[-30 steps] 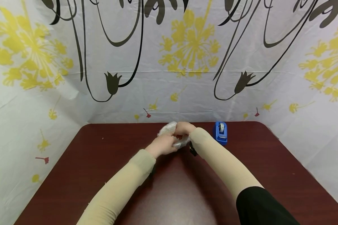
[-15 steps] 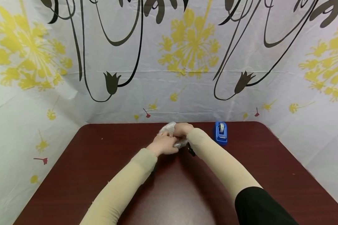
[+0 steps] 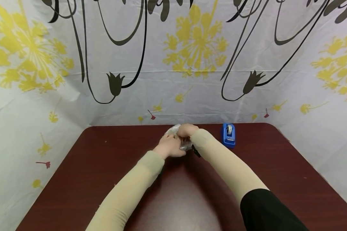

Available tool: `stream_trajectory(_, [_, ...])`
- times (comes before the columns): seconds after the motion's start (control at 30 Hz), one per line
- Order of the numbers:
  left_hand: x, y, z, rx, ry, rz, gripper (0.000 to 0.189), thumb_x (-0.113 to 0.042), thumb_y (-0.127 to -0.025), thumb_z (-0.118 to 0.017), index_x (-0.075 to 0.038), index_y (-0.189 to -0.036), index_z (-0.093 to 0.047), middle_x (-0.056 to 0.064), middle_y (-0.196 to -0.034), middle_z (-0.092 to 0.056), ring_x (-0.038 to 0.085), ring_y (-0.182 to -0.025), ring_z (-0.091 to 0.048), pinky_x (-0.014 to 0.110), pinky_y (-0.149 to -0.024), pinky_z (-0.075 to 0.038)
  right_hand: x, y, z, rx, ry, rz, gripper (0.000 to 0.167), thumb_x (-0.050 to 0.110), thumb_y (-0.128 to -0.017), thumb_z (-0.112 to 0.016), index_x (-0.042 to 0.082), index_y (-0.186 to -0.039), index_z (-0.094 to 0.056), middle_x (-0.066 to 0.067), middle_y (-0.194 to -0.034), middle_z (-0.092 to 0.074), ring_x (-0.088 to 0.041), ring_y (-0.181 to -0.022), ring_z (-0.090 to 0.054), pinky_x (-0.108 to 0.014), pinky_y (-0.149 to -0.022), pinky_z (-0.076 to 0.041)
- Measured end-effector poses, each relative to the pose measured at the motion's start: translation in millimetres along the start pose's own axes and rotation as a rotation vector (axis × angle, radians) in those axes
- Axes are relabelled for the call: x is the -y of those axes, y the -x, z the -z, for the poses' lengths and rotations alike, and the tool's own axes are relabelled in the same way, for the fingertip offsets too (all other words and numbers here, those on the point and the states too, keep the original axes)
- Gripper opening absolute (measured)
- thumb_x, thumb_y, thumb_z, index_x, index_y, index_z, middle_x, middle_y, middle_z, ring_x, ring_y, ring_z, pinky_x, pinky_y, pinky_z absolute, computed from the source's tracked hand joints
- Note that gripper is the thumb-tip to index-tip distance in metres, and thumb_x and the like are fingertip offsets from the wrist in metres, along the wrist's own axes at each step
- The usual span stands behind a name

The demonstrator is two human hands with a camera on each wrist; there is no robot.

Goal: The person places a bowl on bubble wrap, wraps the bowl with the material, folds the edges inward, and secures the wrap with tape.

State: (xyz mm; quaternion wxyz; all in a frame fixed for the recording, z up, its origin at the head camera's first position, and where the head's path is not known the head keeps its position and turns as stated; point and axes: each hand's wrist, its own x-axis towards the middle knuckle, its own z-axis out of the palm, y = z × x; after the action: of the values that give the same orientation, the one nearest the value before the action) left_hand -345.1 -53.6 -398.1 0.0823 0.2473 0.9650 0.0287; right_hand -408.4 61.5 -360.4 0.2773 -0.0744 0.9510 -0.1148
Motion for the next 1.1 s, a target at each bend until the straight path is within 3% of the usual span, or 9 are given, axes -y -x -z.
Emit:
stream_trajectory(0.13, [2.9, 1.2, 0.2, -0.014, 0.023, 0.019, 0.087, -0.054, -0.086, -0.058, -0.003, -0.151, -0.030, 0.010, -0.149, -0.040, 0.023, -0.138, -0.035, 0.038, -0.116, -0.014, -0.9, -5.0, 0.7, 0.014, -0.055, 0.016, 0.041, 0.022, -0.101, -0.040, 0.010, -0.074, -0.068, -0.006, -0.076, -0.062, -0.018, -0.063, -0.048, -0.031, -0.058, -0.040])
stream_trajectory(0.23, [5.0, 1.8, 0.2, -0.027, 0.004, 0.024, 0.080, -0.054, -0.084, -0.060, -0.005, -0.145, -0.043, 0.009, -0.144, -0.047, 0.022, -0.133, -0.041, 0.038, -0.116, -0.016, 1.1, -9.8, -0.7, 0.010, 0.033, 0.038, 0.039, 0.020, -0.100, -0.043, 0.010, -0.069, -0.064, -0.005, -0.067, -0.056, -0.015, -0.055, -0.043, -0.028, -0.053, -0.037])
stream_trajectory(0.37, [6.1, 1.8, 0.4, -0.039, -0.039, 0.026, 0.053, -0.054, -0.083, -0.061, -0.017, -0.120, -0.066, 0.002, -0.130, -0.059, 0.020, -0.125, -0.049, 0.040, -0.115, -0.018, 6.1, -13.0, -1.9, -0.005, 0.122, 0.018, 0.037, 0.014, -0.097, -0.046, 0.010, -0.062, -0.057, -0.005, -0.060, -0.050, -0.015, -0.050, -0.039, -0.028, -0.050, -0.033])
stream_trajectory(0.5, [4.1, 1.3, 1.9, -0.021, -0.070, 0.048, 0.042, -0.053, -0.083, -0.062, -0.023, -0.111, -0.070, -0.004, -0.124, -0.062, 0.017, -0.121, -0.052, 0.041, -0.115, -0.018, 11.6, -12.4, -1.9, 0.009, 0.127, -0.029, 0.034, 0.011, -0.093, -0.049, 0.012, -0.060, -0.053, -0.005, -0.062, -0.048, -0.016, -0.051, -0.038, -0.030, -0.051, -0.035])
stream_trajectory(0.6, [0.0, -0.2, 3.8, 0.002, -0.101, 0.075, 0.044, -0.054, -0.083, -0.063, -0.025, -0.115, -0.070, -0.005, -0.123, -0.063, 0.017, -0.118, -0.054, 0.042, -0.114, -0.020, 11.6, -12.3, -2.8, -0.003, 0.159, -0.033, 0.031, 0.014, -0.093, -0.053, 0.012, -0.062, -0.055, -0.007, -0.074, -0.055, -0.016, -0.053, -0.041, -0.030, -0.051, -0.037])
stream_trajectory(0.67, [-3.1, -2.0, 5.0, 0.014, -0.120, 0.092, 0.042, -0.054, -0.083, -0.064, -0.024, -0.112, -0.071, -0.005, -0.118, -0.066, 0.017, -0.114, -0.056, 0.043, -0.113, -0.022, 9.7, -9.8, -3.6, -0.030, 0.184, -0.018, 0.028, 0.021, -0.095, -0.055, 0.010, -0.071, -0.063, -0.011, -0.092, -0.060, -0.017, -0.059, -0.046, -0.030, -0.054, -0.039])
stream_trajectory(0.73, [-6.2, -3.3, 6.4, 0.028, -0.131, 0.110, 0.037, -0.054, -0.083, -0.065, -0.023, -0.100, -0.073, -0.005, -0.109, -0.068, 0.017, -0.110, -0.058, 0.044, -0.111, -0.024, 8.8, -6.2, -4.0, -0.062, 0.213, 0.000, 0.024, 0.026, -0.094, -0.058, 0.009, -0.079, -0.067, -0.015, -0.112, -0.060, -0.018, -0.067, -0.051, -0.029, -0.055, -0.041])
stream_trajectory(0.83, [-9.6, -4.0, 7.6, 0.048, -0.151, 0.133, 0.034, -0.055, -0.084, -0.064, -0.022, -0.089, -0.073, -0.005, -0.098, -0.069, 0.018, -0.106, -0.059, 0.044, -0.111, -0.026, 9.4, 0.4, -4.7, -0.093, 0.227, 0.025, 0.022, 0.026, -0.093, -0.059, 0.008, -0.084, -0.070, -0.016, -0.126, -0.055, -0.020, -0.077, -0.053, -0.028, -0.058, -0.041])
stream_trajectory(1.1, [-14.6, -4.7, 5.8, 0.063, -0.182, 0.157, 0.041, -0.058, -0.085, -0.062, -0.022, -0.100, -0.075, -0.004, -0.109, -0.069, 0.018, -0.113, -0.057, 0.044, -0.112, -0.026, 7.8, -10.0, -11.8, -0.094, 0.337, 0.006, 0.023, 0.021, -0.093, -0.061, 0.014, -0.073, -0.068, -0.014, -0.133, -0.054, -0.022, -0.091, -0.057, -0.032, -0.063, -0.047])
